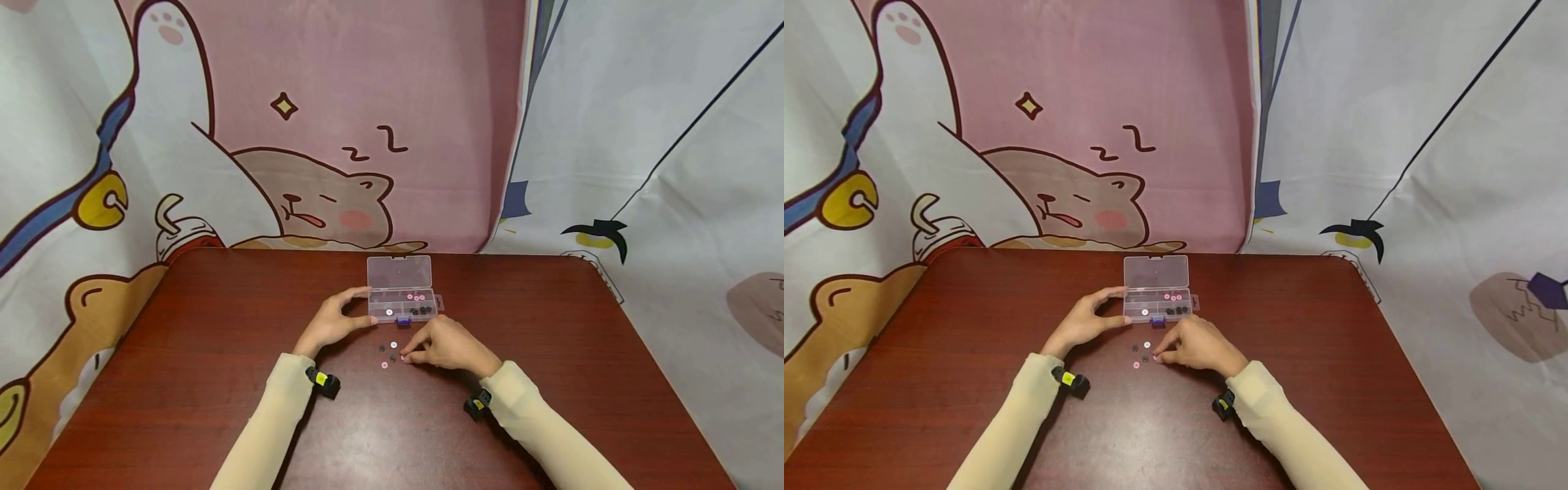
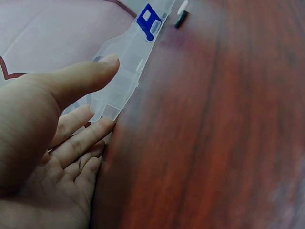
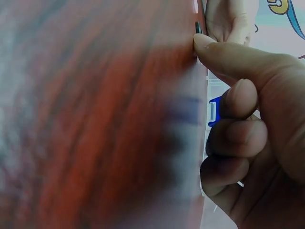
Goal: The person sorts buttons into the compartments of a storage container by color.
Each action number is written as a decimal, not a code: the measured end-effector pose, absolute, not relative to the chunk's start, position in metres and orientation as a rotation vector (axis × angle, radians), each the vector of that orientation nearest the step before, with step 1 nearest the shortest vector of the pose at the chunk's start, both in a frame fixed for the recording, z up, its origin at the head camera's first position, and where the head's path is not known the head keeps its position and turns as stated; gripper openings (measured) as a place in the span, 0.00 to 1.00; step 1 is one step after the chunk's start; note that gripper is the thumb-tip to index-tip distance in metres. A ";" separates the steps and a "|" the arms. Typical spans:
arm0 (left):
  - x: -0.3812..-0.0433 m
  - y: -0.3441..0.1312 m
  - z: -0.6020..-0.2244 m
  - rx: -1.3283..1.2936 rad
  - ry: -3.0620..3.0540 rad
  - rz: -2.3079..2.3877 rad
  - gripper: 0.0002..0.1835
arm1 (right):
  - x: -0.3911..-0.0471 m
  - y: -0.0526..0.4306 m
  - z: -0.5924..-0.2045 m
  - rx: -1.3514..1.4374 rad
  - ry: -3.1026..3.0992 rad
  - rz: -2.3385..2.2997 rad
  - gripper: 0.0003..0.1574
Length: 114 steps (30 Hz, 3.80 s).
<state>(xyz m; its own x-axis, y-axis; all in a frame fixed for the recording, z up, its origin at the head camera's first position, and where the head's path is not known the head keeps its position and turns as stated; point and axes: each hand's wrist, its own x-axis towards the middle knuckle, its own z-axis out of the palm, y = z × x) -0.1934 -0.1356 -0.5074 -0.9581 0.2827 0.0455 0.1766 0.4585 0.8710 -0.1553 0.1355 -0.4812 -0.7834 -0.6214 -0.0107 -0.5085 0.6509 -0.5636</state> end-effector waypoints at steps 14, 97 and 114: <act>-0.196 -0.136 -0.508 0.399 2.582 1.536 0.35 | -0.158 0.131 -0.472 -0.895 2.730 -0.663 0.04; -0.194 -0.137 -0.508 0.430 2.582 1.552 0.36 | -0.178 0.135 -0.469 -0.851 2.742 -1.150 0.04; -0.195 -0.137 -0.510 0.407 2.578 1.524 0.35 | -0.194 0.129 -0.466 -0.769 2.775 -1.243 0.03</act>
